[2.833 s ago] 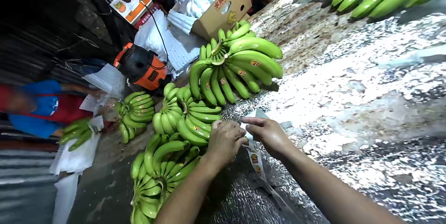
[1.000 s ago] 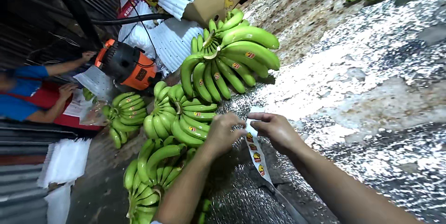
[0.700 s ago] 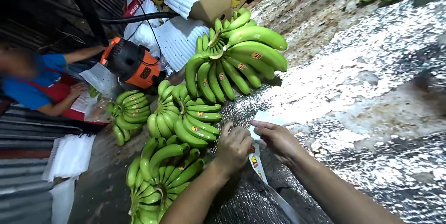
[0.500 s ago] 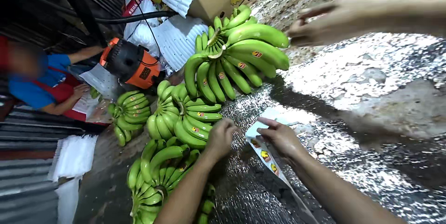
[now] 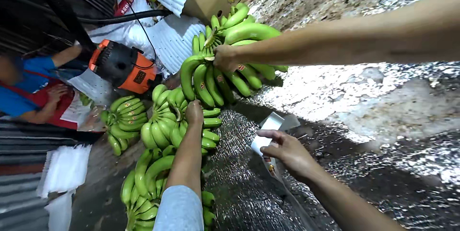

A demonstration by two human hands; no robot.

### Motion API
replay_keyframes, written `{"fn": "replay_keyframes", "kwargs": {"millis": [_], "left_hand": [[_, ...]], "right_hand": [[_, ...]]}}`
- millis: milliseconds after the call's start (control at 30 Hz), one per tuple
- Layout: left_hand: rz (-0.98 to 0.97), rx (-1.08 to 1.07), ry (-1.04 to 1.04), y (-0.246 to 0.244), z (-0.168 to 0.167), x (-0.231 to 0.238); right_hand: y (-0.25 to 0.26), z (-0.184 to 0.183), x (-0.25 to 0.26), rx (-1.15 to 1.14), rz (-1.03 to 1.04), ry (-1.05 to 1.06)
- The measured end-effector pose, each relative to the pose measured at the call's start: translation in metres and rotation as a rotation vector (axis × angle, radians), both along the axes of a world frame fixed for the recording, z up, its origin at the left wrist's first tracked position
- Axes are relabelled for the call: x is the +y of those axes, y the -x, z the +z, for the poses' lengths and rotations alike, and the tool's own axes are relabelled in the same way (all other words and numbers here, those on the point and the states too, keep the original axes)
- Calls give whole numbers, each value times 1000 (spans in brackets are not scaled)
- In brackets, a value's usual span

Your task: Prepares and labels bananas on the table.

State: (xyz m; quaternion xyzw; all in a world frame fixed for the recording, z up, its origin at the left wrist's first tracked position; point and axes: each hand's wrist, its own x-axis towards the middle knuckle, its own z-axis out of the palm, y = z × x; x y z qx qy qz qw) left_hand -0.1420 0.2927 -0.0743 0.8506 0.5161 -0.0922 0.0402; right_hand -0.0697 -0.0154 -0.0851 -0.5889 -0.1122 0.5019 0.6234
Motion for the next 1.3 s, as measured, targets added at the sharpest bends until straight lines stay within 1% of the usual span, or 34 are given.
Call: {"fn": "replay_keyframes", "kwargs": {"millis": [67,167,233,267,300,333,367,433,467,500,533,567,600,667,700,733,867,967,1100,1233,1267,1300], "left_hand": [[-79,109,-24,-2,1,-3],[-194,266,-88,-4,5,-6],[-202,369,-91,-9,14,-9],[-198,392,-87,-12,21,-14],[-210,351,-75,-15,30,-23],[-251,253,-40,-16,42,-36],[-320,104,38,-14,53,-55],[-553,-251,254,1,61,-99],[-678,-376,363,10,61,-122],[-784,-421,416,16,61,-143],[-872,-424,403,21,60,-159],[-936,-420,343,25,58,-170],[-977,-433,271,28,53,-174],[-1034,-503,185,33,42,-174],[-1064,-552,147,36,37,-173],[-1089,-610,106,38,31,-172],[-1150,-828,-19,48,13,-173],[-1159,-895,-74,53,3,-174],[-1166,-891,-3,53,0,-175],[-1228,-918,15,49,-2,-174],[-1206,-925,55,46,-1,-173],[-1130,-933,123,43,3,-169]], "right_hand": [[-3,-5,-3,-56,-8,-28],[-10,-2,-7,-55,-2,-6],[-15,4,-8,-21,-29,37],[-19,16,-9,-3,-35,75],[-26,40,-8,21,-38,119],[-35,77,-5,34,-29,174],[-43,111,-4,27,-1,218],[-52,163,-8,-6,13,277],[-56,191,-11,-18,27,320],[-58,217,-13,-9,76,377],[-57,227,-12,29,122,424],[-53,218,-9,91,162,440],[-41,178,-9,128,129,375],[-10,54,-5,163,-112,114],[-3,19,-2,243,-167,27],[-1,4,-1,323,-185,-12],[3,3,-2,556,-211,-45],[9,-5,-7,646,-237,-107],[10,-5,-11,563,-293,-77],[5,-8,-14,585,-295,-71],[2,-11,-15,570,-321,-64],[-1,-14,-16,527,-346,-54]]}}
